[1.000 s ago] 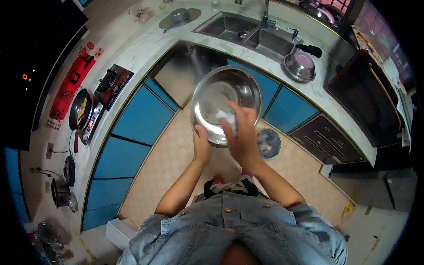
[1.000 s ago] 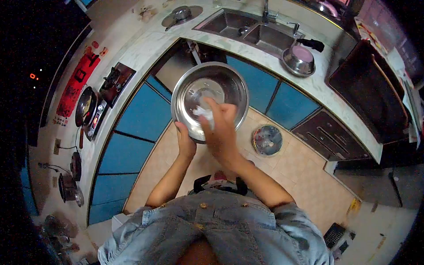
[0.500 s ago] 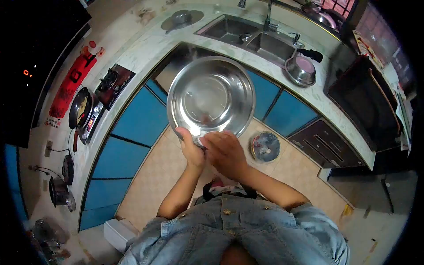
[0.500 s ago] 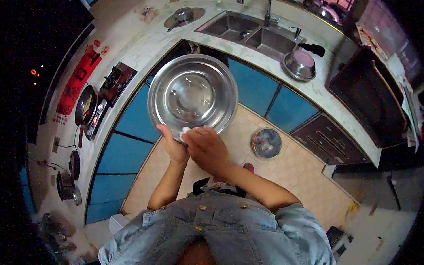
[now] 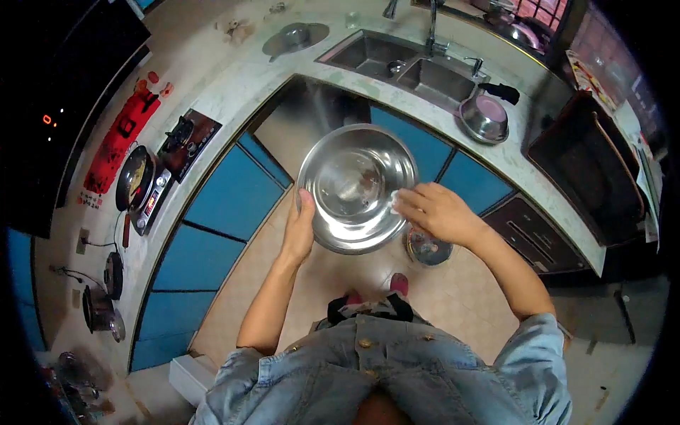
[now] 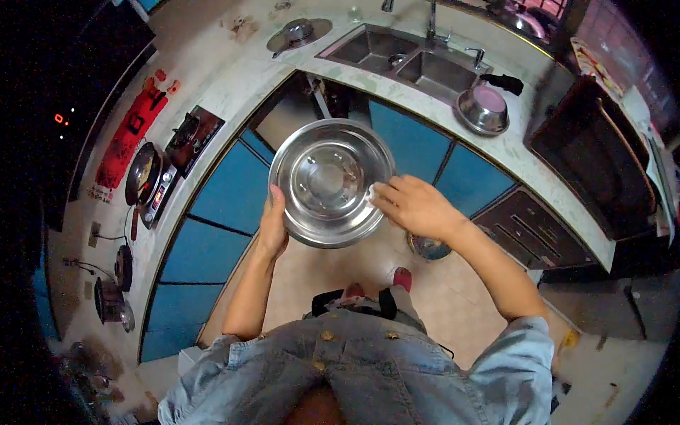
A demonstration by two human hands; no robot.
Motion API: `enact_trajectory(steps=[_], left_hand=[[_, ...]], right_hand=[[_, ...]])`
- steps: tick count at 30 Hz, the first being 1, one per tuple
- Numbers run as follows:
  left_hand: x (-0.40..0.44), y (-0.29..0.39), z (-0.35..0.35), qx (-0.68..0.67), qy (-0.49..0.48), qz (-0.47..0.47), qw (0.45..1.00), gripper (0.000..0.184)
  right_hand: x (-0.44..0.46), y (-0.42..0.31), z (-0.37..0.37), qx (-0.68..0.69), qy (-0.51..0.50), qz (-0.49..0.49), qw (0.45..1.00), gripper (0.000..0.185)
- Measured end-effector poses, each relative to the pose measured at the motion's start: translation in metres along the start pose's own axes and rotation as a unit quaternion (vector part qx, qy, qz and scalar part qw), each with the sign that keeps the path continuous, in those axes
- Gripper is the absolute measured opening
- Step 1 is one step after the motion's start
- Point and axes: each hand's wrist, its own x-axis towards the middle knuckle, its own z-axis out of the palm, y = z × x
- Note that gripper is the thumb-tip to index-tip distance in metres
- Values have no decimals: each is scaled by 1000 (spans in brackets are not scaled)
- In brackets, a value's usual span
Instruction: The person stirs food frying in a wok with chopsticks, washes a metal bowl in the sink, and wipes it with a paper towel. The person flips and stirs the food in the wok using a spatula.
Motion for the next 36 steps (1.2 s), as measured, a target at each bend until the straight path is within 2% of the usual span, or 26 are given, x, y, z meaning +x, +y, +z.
enact_trajectory(steps=[3, 5, 6, 8, 10, 12, 14, 15, 16, 18, 19, 21, 22, 23, 24, 25, 27, 30, 31, 34, 35, 36], left_hand=[[1, -9, 6, -57, -17, 9, 998, 59], [2, -17, 5, -42, -117, -39, 991, 60], [0, -18, 10, -42, -119, -38, 991, 60], [-6, -20, 21, -96, -122, -71, 985, 59], [-5, -21, 18, -95, -101, -97, 986, 59], [-6, -13, 18, -54, -85, -11, 995, 59], [0, -33, 15, -63, -70, -19, 995, 60], [0, -39, 14, -70, -60, -30, 995, 60], [-2, -36, 15, -68, -60, -31, 995, 60], [-8, -28, 26, -150, -44, -166, 974, 62], [-4, -40, 28, -119, -84, -100, 984, 64], [-7, -41, 35, -90, -78, -90, 989, 64], [-10, -31, 40, -64, -73, -78, 992, 64], [-15, -18, 43, -88, -60, -123, 987, 65], [-14, -18, 41, -87, -61, -123, 987, 65], [-12, -18, 38, -87, -56, -138, 985, 66], [-11, -15, 37, -74, -22, -170, 982, 69], [-1, -34, 29, -92, 28, -139, 986, 70], [-1, -26, 31, -141, 31, -117, 983, 70], [6, -23, 22, -164, 20, -149, 975, 71], [6, -25, 22, -164, 24, -151, 975, 71], [7, -26, 22, -171, 33, -159, 972, 69]], right_hand=[[15, 7, -1, -75, -14, 11, 997, 38], [29, 13, 4, -105, 82, -11, 991, 33], [33, 13, 6, -106, 83, -10, 991, 33], [39, 15, 11, -115, 157, 17, 981, 29], [28, 10, 33, -110, 88, 92, 986, 22], [12, -4, 50, -42, 32, 138, 989, 19], [6, -26, 62, 99, 0, 203, 974, 11], [10, -35, 66, 190, 3, 199, 961, 9], [18, -43, 68, 191, 4, 199, 961, 9], [33, -58, 70, 338, 175, 152, 912, 11], [41, -59, 72, 280, 172, 165, 930, 12], [56, -45, 76, 155, 186, 168, 955, 18], [59, -35, 73, 157, 187, 169, 955, 18], [60, -23, 68, 85, 215, 179, 956, 17], [58, -16, 64, 11, 240, 188, 952, 17], [53, -11, 61, 11, 241, 187, 952, 17], [43, -2, 56, -102, 132, 258, 952, 17], [15, 0, 48, -16, 175, 307, 935, 19], [6, -1, 35, 14, 206, 331, 921, 19], [-25, 9, 18, 120, 312, 409, 849, 20], [-34, 14, 19, 124, 309, 409, 850, 20], [-41, 19, 20, 138, 314, 460, 819, 20]])
